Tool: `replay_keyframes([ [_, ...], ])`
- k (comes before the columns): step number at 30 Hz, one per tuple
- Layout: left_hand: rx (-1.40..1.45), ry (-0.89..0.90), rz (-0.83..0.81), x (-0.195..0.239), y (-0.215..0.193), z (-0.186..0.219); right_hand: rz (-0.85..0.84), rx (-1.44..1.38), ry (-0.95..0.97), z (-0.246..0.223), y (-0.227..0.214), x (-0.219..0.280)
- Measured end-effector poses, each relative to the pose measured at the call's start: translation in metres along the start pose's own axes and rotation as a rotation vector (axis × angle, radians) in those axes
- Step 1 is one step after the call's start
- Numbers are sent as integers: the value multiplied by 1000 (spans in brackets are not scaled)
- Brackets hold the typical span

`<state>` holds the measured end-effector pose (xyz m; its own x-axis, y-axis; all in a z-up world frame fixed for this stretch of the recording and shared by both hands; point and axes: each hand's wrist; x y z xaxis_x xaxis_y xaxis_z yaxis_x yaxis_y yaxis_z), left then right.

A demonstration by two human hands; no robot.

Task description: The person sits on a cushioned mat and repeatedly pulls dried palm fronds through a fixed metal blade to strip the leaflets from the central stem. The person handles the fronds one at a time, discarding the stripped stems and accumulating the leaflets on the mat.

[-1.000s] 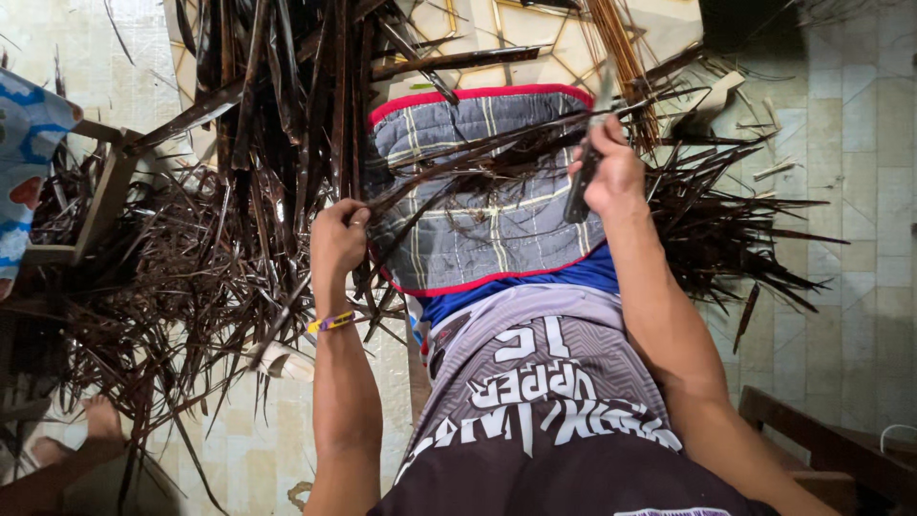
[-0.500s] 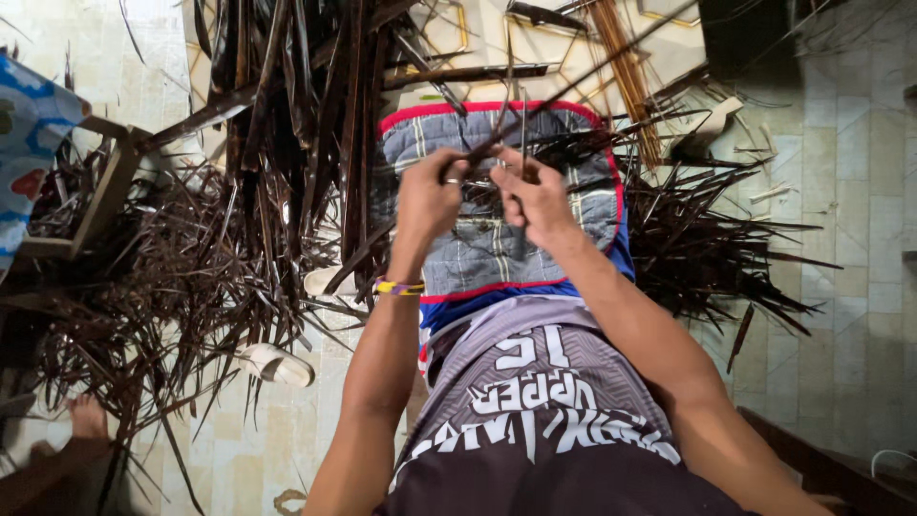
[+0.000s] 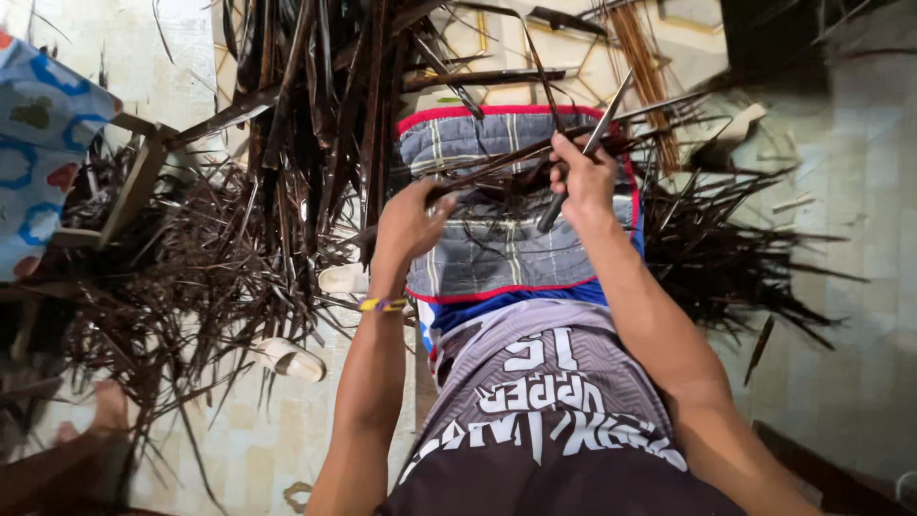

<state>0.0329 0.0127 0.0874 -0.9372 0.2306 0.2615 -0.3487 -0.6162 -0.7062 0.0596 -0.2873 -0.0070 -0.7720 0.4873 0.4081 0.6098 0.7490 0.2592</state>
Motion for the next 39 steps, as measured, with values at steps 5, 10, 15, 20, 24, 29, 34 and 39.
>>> replay_keyframes([
  [5,63,-62,113,2,20,-32,21,56,20,26,-9,-6],
  [10,268,-81,230,1,24,-11,-66,201,-103,30,-18,20],
  [15,285,40,168,-28,54,-16,-203,208,-138,32,-7,42],
  [20,409,147,257,-11,33,-11,-290,291,-196,31,10,49],
  [24,250,133,467,5,7,-34,-333,330,-184,42,12,59],
  [29,493,60,594,20,-19,-33,-407,444,-350,50,-2,43],
  [34,450,29,680,24,-35,-64,-537,503,-452,47,9,39],
  [39,1120,163,545,28,-38,-76,-591,528,-404,54,5,28],
])
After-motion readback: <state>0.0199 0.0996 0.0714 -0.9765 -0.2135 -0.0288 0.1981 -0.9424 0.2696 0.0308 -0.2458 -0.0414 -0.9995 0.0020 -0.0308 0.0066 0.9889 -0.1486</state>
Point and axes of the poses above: each hand's wrist, its own x-axis away from the middle knuckle, its own y-axis out of the palm, z = x × y, and after that the axes turned 4 degrees about x, right-handed
